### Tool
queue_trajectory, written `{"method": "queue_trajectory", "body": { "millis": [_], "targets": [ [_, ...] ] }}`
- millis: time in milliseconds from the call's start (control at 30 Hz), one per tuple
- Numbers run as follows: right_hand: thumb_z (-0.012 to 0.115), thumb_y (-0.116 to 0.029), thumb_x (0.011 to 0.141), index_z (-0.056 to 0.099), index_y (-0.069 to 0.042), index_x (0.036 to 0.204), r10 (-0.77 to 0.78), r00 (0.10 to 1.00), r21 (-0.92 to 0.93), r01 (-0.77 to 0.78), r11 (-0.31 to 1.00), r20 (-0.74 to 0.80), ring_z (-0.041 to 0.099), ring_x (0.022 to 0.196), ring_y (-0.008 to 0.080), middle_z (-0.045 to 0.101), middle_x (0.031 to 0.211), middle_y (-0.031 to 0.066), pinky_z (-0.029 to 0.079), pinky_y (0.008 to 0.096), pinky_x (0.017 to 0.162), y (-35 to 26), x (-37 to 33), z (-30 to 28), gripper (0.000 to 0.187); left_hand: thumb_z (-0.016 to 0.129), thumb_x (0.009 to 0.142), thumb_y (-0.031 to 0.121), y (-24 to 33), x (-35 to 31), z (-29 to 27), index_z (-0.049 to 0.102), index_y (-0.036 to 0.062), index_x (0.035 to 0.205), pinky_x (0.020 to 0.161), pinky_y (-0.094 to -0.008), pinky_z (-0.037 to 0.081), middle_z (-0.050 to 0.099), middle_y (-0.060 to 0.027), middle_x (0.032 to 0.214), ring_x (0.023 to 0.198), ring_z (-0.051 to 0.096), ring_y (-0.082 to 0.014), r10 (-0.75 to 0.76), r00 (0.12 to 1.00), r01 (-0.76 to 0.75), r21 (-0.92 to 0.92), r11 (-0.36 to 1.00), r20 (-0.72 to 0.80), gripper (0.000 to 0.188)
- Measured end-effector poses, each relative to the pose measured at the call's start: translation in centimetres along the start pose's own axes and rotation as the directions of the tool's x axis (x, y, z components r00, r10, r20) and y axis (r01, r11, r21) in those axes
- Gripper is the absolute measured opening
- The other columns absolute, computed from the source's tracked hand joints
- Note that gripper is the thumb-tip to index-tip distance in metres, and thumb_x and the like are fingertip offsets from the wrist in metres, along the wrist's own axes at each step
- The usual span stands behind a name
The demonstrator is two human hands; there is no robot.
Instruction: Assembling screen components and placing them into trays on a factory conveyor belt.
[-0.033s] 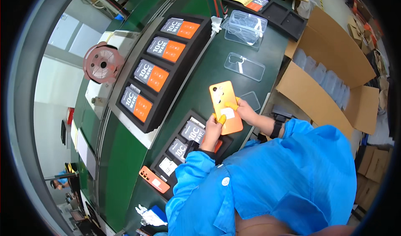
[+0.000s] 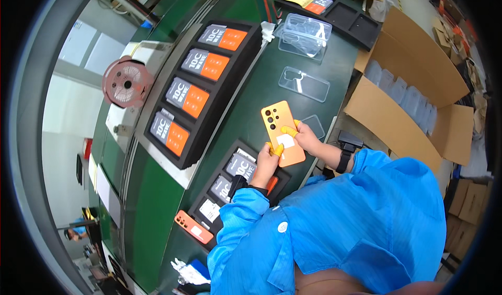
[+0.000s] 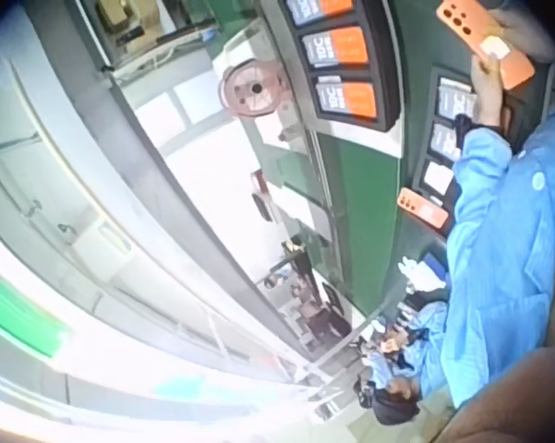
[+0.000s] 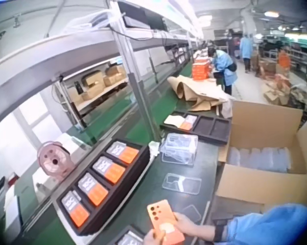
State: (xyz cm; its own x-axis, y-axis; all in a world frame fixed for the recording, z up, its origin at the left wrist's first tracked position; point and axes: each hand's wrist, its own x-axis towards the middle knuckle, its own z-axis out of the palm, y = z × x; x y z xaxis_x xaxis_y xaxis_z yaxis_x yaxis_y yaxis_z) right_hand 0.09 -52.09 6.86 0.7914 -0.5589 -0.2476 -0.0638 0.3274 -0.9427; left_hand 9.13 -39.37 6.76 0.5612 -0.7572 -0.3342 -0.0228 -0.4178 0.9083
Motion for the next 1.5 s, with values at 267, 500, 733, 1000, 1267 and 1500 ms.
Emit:
{"method": "queue_trajectory", "body": {
  "millis": [267, 500, 733, 1000, 1267, 1500],
  "targets": [
    [0.066, -0.017, 0.063, 0.059, -0.008, 0.086, -0.595, 0.678, -0.678, 0.679, 0.283, 0.431, 0.052, 0.064, 0.0210, 0.050, 0.070, 0.0050, 0.044, 0.0294, 0.053, -1.8, -0.1, -5.5, 0.026, 0.072, 0.050, 0.018, 0.7, 1.7, -0.2, 0.047, -0.0048, 0.099, 0.089, -0.0384, 0.030, 0.045, -0.0159, 0.102, 0.104, 0.037, -0.0316, 0.321, 0.908, -0.399, 0.792, 0.462, 0.270, 0.059],
    [0.066, -0.013, 0.051, 0.060, -0.005, 0.081, -0.322, 0.730, -0.727, 0.669, 0.154, 0.603, 0.050, 0.078, 0.0213, 0.050, 0.076, 0.0047, 0.045, 0.0298, 0.062, -0.7, -0.5, -6.6, 0.032, 0.072, 0.051, 0.016, -0.5, 2.8, -0.6, 0.037, -0.0007, 0.118, 0.086, -0.0370, 0.035, 0.049, -0.0139, 0.103, 0.103, 0.042, -0.0303, 0.351, 0.921, -0.348, 0.765, 0.542, 0.169, 0.077],
    [0.073, -0.046, 0.048, 0.032, -0.006, 0.122, -0.196, 0.865, -0.860, 0.491, 0.136, 0.463, 0.033, 0.113, 0.0321, 0.034, 0.122, 0.0168, 0.021, 0.0536, 0.093, 0.5, 1.6, -5.2, 0.093, 0.077, 0.045, 0.017, -1.1, 3.1, -0.5, 0.033, -0.0024, 0.120, 0.083, -0.0351, 0.039, 0.049, -0.0182, 0.103, 0.098, 0.046, -0.0312, 0.377, 0.922, -0.328, 0.702, 0.633, 0.091, 0.089],
    [0.071, -0.044, 0.054, 0.032, -0.007, 0.123, -0.030, 0.801, -0.764, 0.581, 0.281, 0.598, 0.034, 0.112, 0.0321, 0.034, 0.123, 0.0176, 0.023, 0.0503, 0.093, -1.7, 1.7, -4.3, 0.088, 0.080, 0.045, 0.023, 2.6, -0.5, -2.3, 0.040, -0.0027, 0.112, 0.083, -0.0352, 0.040, 0.050, -0.0173, 0.103, 0.097, 0.049, -0.0315, 0.342, 0.938, -0.256, 0.549, 0.796, -0.058, 0.082],
    [0.069, -0.028, 0.065, 0.040, -0.006, 0.118, -0.235, 0.683, -0.588, 0.721, 0.367, 0.692, 0.035, 0.111, 0.0325, 0.033, 0.124, 0.0173, 0.029, 0.0392, 0.092, -0.9, 0.3, -4.1, 0.064, 0.080, 0.045, 0.027, 2.3, -2.2, -2.4, 0.042, -0.0027, 0.111, 0.083, -0.0351, 0.041, 0.051, -0.0186, 0.104, 0.096, 0.051, -0.0308, 0.305, 0.949, -0.210, 0.555, 0.805, -0.083, 0.082],
    [0.068, -0.025, 0.065, 0.042, -0.006, 0.117, -0.200, 0.602, -0.534, 0.788, 0.307, 0.773, 0.037, 0.109, 0.0337, 0.033, 0.124, 0.0183, 0.029, 0.0394, 0.092, -1.6, -0.4, -4.8, 0.061, 0.078, 0.046, 0.028, 2.0, -2.4, -2.6, 0.046, -0.0033, 0.108, 0.082, -0.0348, 0.041, 0.050, -0.0191, 0.105, 0.096, 0.051, -0.0309, 0.273, 0.960, -0.179, 0.599, 0.780, -0.069, 0.077]
  ]
}}
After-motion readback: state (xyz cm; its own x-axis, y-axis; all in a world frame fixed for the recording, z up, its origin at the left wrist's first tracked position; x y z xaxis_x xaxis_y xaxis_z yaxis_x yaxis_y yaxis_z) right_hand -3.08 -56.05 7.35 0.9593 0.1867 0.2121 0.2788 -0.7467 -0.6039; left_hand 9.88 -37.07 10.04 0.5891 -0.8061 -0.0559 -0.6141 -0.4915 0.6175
